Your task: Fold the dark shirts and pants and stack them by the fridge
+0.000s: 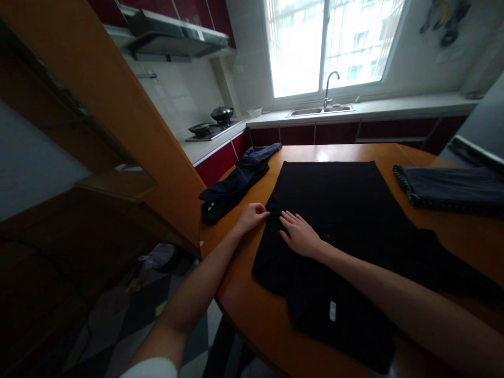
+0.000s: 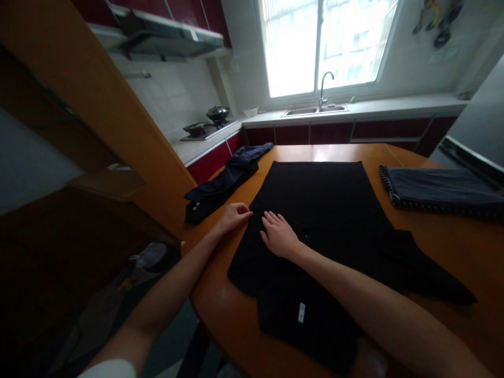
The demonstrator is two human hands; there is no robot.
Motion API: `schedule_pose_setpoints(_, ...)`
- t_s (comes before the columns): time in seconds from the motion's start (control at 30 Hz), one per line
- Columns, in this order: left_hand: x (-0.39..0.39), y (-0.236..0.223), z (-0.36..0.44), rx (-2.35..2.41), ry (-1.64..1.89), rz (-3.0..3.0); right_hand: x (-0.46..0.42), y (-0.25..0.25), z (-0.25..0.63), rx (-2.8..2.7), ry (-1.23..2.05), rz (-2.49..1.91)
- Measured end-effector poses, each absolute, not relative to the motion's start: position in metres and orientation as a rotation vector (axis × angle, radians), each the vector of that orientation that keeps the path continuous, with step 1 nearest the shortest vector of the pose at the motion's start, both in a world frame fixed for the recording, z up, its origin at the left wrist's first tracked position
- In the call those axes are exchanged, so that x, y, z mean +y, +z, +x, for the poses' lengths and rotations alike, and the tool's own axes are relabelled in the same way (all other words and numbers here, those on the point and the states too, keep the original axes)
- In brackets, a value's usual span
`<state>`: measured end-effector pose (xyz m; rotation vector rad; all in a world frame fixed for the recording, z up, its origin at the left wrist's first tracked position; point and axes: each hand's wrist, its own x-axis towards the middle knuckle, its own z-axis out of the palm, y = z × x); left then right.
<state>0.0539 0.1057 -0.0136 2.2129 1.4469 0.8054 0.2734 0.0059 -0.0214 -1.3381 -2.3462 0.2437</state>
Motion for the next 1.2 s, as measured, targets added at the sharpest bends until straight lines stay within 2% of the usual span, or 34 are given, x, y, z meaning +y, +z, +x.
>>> schedule_pose_setpoints(0.27, 0.100, -0.006, 0.059, 1.362, 0.908, 2.334, 0.007, -0.023, 0.273, -2.349, 0.234, -1.342)
schedule_pose_setpoints(0.5, 0.094, -0.003, 0.064, 1.209, 0.717, 2.435, 0.006, -0.022, 0.273, -2.348, 0.221, -1.338)
schedule_pose_setpoints(0.67, 0.090, 0.003, 0.065, 1.172, 0.866, 2.539, 0.005, -0.020, 0.273, -2.352, 0.225, -1.338)
schedule_pose_setpoints(0.93, 0.085, 0.010, 0.068, 1.317, 1.099, 2.398, 0.006, -0.024, 0.273, -2.340, 0.230, -1.331)
schedule_pose_setpoints(1.2, 0.074, 0.009, 0.077, 1.304, 0.819, 2.613, 0.006, -0.023, 0.273, -2.347, 0.233, -1.338)
